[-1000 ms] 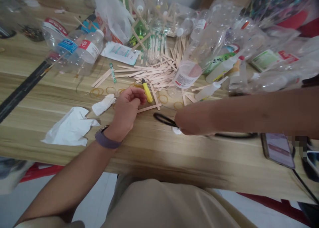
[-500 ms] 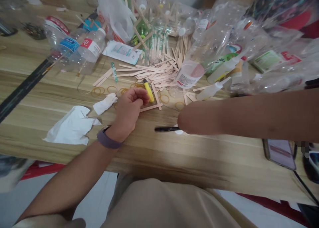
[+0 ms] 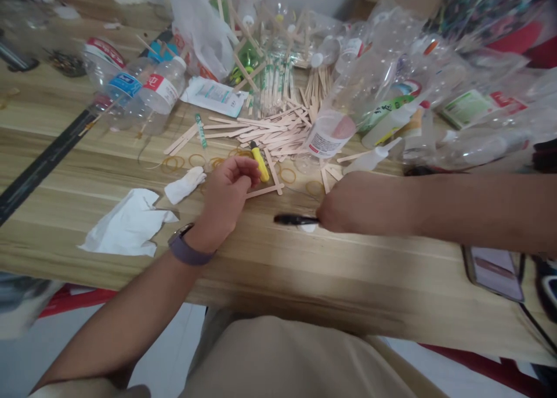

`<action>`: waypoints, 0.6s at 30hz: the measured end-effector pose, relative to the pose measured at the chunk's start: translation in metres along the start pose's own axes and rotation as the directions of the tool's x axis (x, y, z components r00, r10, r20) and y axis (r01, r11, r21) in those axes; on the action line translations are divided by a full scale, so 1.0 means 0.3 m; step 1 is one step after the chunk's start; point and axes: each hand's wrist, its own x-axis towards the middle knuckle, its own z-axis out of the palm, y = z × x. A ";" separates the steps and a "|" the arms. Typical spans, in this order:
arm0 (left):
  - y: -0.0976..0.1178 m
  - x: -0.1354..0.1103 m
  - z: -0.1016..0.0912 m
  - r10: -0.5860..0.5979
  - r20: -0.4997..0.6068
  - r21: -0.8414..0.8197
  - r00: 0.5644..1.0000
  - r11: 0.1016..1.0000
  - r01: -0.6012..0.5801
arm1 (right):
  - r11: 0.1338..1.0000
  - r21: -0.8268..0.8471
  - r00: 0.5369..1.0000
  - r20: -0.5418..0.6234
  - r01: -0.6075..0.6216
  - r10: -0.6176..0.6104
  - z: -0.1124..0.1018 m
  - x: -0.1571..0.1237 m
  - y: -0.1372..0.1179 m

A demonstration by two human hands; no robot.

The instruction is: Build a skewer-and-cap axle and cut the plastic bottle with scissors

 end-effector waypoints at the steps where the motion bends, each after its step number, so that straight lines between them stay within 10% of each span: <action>1: 0.003 -0.004 0.000 0.012 0.026 0.013 1.000 1.000 -0.013 | 1.000 0.001 1.000 0.005 -0.001 0.001 -0.007 -0.008 0.020; 10: 0.016 -0.079 0.000 0.030 0.520 0.089 0.854 0.992 -0.089 | 0.786 0.617 0.963 -0.224 0.020 0.151 0.033 -0.112 0.045; 18: 0.081 -0.184 0.029 0.084 0.599 0.406 0.796 0.825 -0.393 | 0.626 0.764 0.956 -0.275 0.155 0.099 0.124 -0.111 0.012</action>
